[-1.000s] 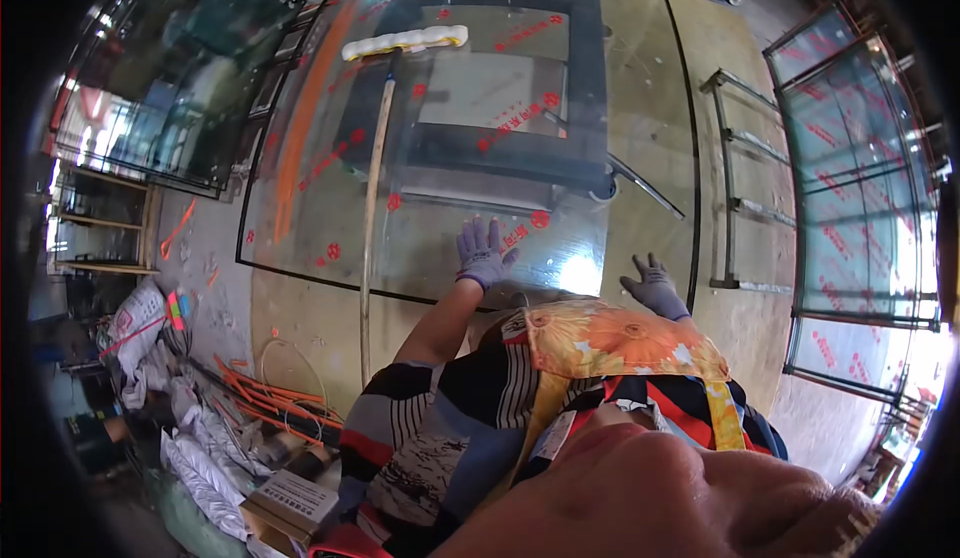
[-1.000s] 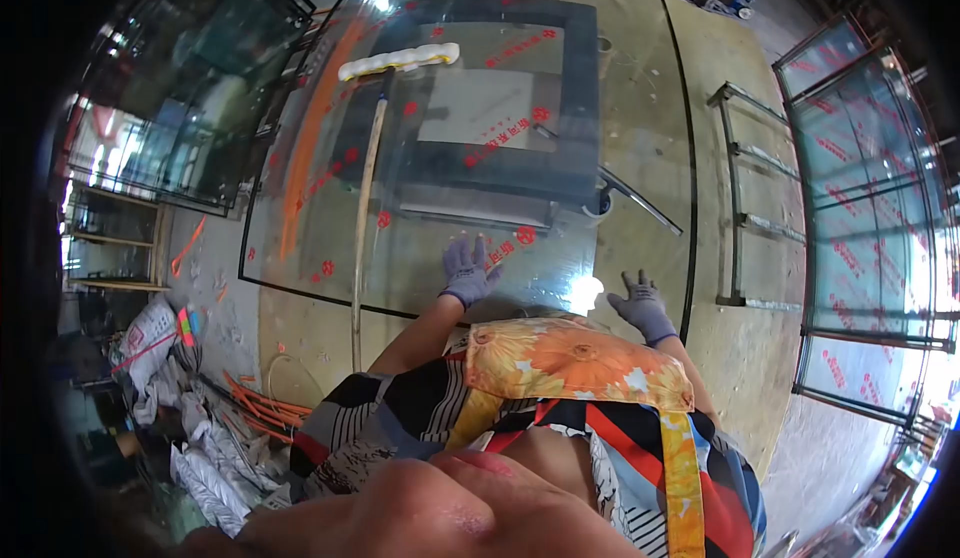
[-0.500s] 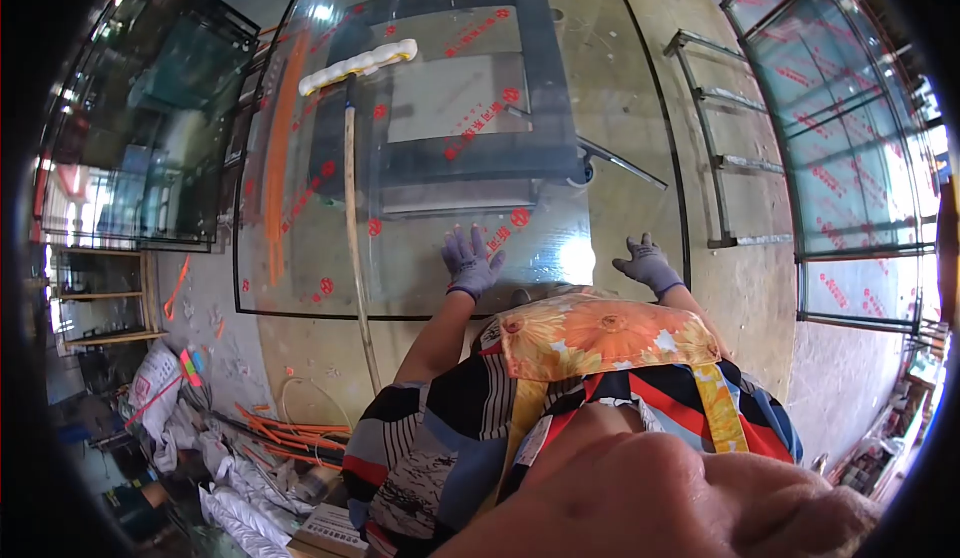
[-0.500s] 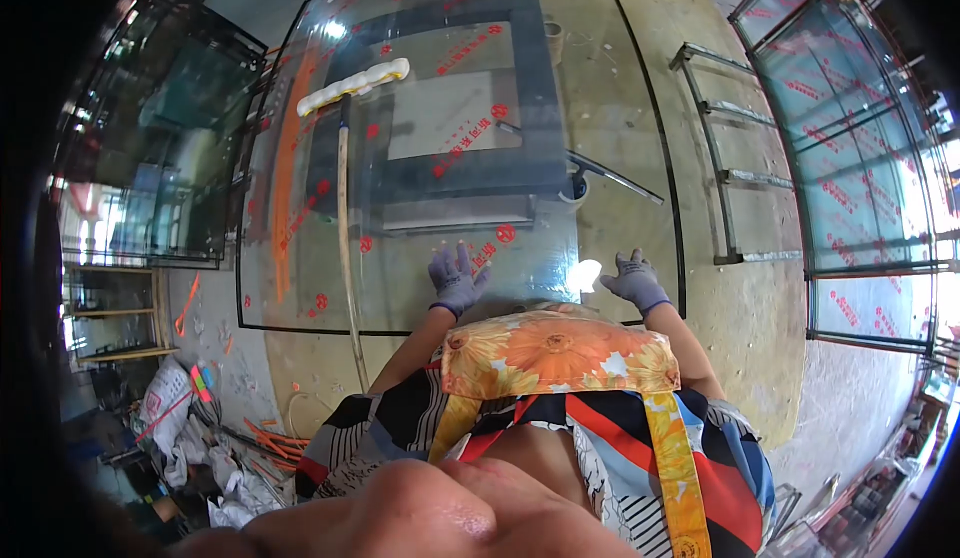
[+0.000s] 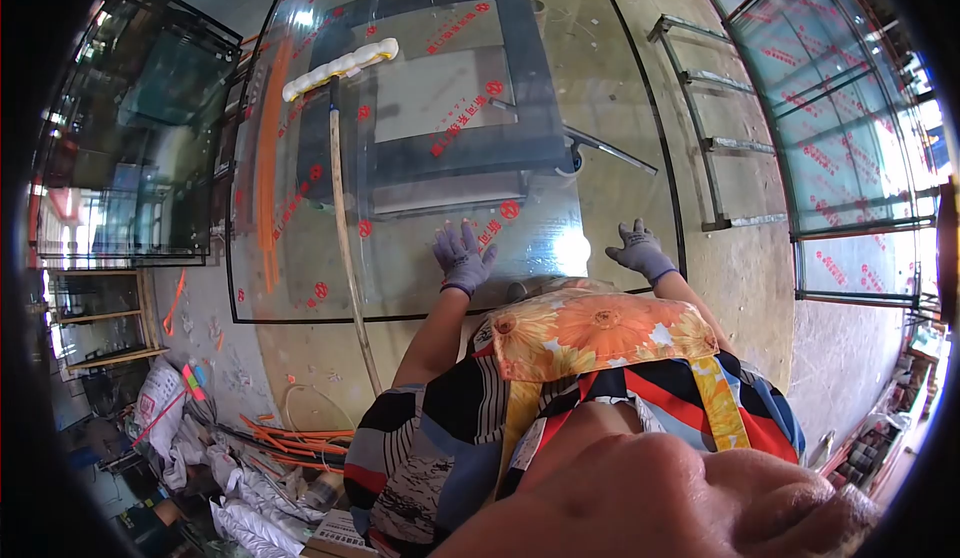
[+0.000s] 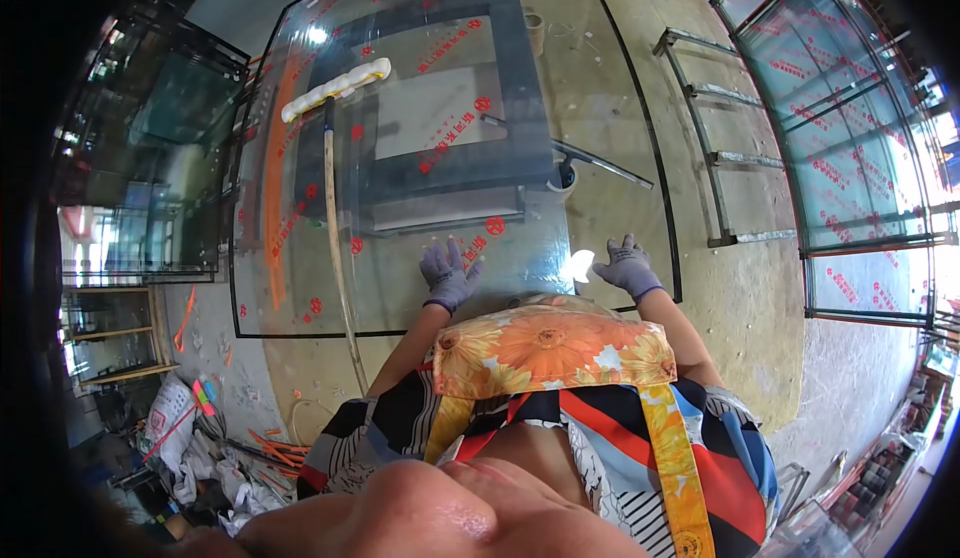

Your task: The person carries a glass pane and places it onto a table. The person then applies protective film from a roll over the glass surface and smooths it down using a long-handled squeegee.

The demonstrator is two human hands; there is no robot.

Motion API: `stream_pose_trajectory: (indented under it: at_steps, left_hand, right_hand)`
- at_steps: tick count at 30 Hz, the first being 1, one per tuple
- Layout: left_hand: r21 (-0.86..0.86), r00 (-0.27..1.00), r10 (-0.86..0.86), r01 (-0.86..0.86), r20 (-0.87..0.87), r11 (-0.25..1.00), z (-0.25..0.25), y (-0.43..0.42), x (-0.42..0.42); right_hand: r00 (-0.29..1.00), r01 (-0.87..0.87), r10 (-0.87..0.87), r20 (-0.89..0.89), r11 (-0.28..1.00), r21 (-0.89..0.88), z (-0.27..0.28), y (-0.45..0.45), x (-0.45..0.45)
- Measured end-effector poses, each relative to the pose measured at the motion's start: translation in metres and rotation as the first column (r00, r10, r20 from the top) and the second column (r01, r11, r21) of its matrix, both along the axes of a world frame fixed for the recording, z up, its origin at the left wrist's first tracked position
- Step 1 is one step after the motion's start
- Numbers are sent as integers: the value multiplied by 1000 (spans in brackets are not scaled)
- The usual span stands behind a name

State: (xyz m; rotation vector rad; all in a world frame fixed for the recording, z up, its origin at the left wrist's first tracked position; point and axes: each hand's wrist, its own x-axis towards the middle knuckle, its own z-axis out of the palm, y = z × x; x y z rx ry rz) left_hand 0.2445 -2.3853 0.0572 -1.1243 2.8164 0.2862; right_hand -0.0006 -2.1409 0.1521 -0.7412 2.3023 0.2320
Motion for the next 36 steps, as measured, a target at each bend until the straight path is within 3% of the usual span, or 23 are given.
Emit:
stream_pose_trajectory:
  at_steps: [7,36]
  left_hand:
    - [-63,999,-7,4,-46,998,-6,0,2]
    - [70,995,24,-31,98,997,7,-4,-4]
  right_hand:
    - [1000,-4,4,2,1000,3,-3,0,-1]
    - [1000,-8,8,13,1000,-23,5,2,-1]
